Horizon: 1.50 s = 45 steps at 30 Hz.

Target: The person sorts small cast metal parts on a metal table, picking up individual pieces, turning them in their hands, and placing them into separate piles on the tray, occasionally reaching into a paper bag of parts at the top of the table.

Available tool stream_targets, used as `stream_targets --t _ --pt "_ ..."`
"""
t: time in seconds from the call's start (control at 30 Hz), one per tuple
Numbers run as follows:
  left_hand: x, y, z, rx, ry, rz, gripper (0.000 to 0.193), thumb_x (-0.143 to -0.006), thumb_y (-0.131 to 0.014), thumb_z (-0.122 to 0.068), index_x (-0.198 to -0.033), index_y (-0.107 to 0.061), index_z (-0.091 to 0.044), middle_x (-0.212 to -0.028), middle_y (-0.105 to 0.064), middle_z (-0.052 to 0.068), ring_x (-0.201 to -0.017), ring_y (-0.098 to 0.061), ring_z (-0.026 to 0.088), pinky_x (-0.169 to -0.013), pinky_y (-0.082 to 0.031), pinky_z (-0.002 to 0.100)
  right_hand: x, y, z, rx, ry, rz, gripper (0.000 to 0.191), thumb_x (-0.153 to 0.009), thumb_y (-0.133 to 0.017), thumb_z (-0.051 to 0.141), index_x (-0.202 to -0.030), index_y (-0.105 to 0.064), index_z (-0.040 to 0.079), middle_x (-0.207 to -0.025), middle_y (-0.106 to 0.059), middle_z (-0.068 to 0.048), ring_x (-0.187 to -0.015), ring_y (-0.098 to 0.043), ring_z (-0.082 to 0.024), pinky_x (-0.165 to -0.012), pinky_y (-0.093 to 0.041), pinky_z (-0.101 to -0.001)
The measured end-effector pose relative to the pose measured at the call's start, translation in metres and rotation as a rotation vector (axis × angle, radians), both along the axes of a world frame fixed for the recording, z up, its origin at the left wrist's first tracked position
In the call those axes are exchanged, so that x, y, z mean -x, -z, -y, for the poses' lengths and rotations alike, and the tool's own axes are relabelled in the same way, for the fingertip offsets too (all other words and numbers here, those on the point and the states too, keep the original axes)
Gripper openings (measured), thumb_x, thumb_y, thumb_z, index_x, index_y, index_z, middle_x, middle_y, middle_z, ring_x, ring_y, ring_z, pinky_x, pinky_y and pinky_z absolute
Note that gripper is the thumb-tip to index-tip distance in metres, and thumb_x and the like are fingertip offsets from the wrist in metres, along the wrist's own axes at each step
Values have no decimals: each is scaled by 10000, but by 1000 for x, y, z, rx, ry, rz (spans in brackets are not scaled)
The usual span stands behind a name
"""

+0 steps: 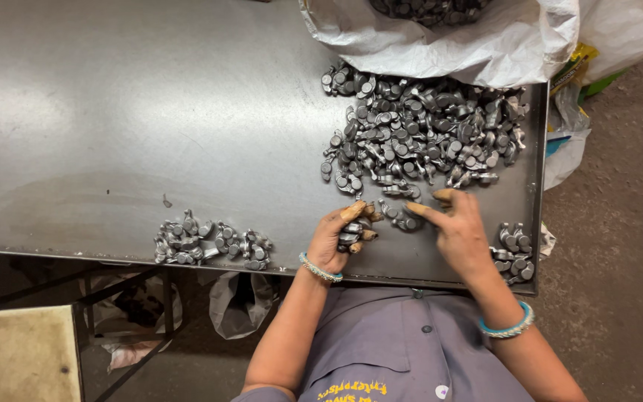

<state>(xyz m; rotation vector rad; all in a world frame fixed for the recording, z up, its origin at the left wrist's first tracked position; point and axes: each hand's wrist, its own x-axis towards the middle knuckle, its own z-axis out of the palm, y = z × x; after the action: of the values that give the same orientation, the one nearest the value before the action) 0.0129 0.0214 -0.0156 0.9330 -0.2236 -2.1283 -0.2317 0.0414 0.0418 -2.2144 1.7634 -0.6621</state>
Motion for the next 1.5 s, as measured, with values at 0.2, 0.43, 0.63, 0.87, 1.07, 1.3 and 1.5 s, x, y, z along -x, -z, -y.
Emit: stream_targets --t 0.2,0.43,0.63,0.87,1.07,1.3,1.5 --pt "-3 -26 3 36 247 154 477 -914 -721 -202 -1338 -661 8 -952 -760 145 -610 -716 136 -381 -463 202 29 -11 -9 -79 194 190 465 -799 -669 -128 -1141 -761 174 -1134 -643 -103 -996 -563 -279 -850 -517 -352" --pt "10 -26 -3 62 265 147 523 -905 -743 -154 -1387 -639 22 -924 -771 156 -594 -704 138 -472 -525 223 -2 -5 -11 -135 394 113 587 -647 -940 183 -1108 -622 6 -969 -643 -145 -787 -631 -305 -718 -528 -426" --pt "15 -25 -4 47 310 165 543 -905 -735 -176 -1399 -622 20 -908 -764 141 -571 -699 127 -398 -478 216 13 21 -15 -202 419 205 449 -781 -826 22 -1191 -641 27 -1012 -688 -123 -847 -684 -260 -721 -561 -363" --pt "30 -19 -7 63 350 106 535 -901 -717 -185 -1397 -618 -9 -917 -766 138 -568 -705 133 -372 -471 214 60 56 -18 -535 326 1344 315 -881 -709 -40 -1180 -614 -13 -1050 -710 -98 -924 -712 -158 -778 -609 -321" --pt "40 -8 -12 99 275 15 464 -977 -673 -283 -1340 -647 6 -971 -763 138 -628 -726 150 -394 -504 234 60 52 -26 -770 301 1513 307 -900 -693 -21 -1199 -642 -65 -1061 -728 -147 -893 -717 -195 -748 -608 -332" --pt "45 1 -17 -56 268 -190 608 -991 -589 -507 -1286 -639 23 -1018 -763 145 -701 -747 181 -433 -510 217 7 15 -1 -407 217 738 281 -908 -718 3 -1187 -716 35 -1045 -714 -93 -861 -714 -178 -746 -592 -320" --pt "40 -11 -9 -44 156 -155 557 -1012 -618 -488 -1258 -670 9 -986 -753 118 -672 -698 143 -436 -479 198 -25 4 20 -28 197 66 498 -741 -758 7 -1226 -652 56 -1005 -686 -181 -939 -627 -391 -865 -507 -466"
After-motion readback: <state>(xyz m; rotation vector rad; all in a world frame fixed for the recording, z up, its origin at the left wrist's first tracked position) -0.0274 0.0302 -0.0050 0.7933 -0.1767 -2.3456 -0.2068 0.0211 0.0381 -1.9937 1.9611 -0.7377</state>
